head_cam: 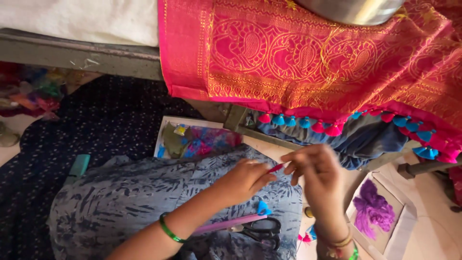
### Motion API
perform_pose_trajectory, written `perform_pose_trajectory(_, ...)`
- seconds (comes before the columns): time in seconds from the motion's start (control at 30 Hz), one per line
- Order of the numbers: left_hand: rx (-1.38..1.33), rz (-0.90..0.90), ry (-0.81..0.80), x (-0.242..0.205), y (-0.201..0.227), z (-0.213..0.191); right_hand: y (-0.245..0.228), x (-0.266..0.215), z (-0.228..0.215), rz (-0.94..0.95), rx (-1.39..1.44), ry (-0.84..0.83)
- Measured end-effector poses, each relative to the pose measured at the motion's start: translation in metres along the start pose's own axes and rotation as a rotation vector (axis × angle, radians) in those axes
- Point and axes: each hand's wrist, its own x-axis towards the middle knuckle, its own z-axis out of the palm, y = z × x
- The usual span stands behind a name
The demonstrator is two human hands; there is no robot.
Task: Attach and trim decorative tassels on the edge of a pink fabric.
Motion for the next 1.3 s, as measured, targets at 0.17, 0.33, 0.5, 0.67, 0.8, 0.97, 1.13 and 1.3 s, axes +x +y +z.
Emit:
perform_pose_trajectory(0.17, 0.395, 0.032, 0.120, -0.007, -0.039, -0.018, -0.009, 0.006, -0.030, 0.019, 0.338, 0.220)
perform_pose_trajectory(0.33, -0.341, -0.258, 0.443, 0.048, -0.011, -0.063, 0.034, 0.017, 0.006, 0.170, 0.229, -0.024)
perform_pose_trajectory(0.5, -0.852, -0.390, 0.477, 0.059, 0.016, -0.077, 0.043, 0.048, 0.044, 0.282, 0.248, -0.099)
perform_pose_trajectory(0.67, -0.932, -0.330, 0.334, 0.053, 0.045, -0.086, 0.052, 0.058, 0.055, 0.179, 0.818, -0.155)
perform_pose_trajectory(0.8, -0.879, -0.301, 0.309, 0.050, 0.048, -0.087, 0.031, 0.052, 0.056, 0.105, 0.748, -0.056)
perform_pose_trajectory(0.97, -0.857, -0.315, 0.294, 0.053, 0.056, -0.086, 0.041, 0.049, 0.051, 0.087, 0.606, -0.022)
perform_pose_trajectory(1.13, -0.919, -0.313, 0.275, 0.055, 0.067, -0.090, 0.028, 0.047, 0.051, 0.078, 0.627, -0.034)
perform_pose_trajectory(1.3, -0.941, -0.326, 0.270, 0.055, 0.064, -0.089, 0.028, 0.050, 0.058, 0.061, 0.684, -0.017)
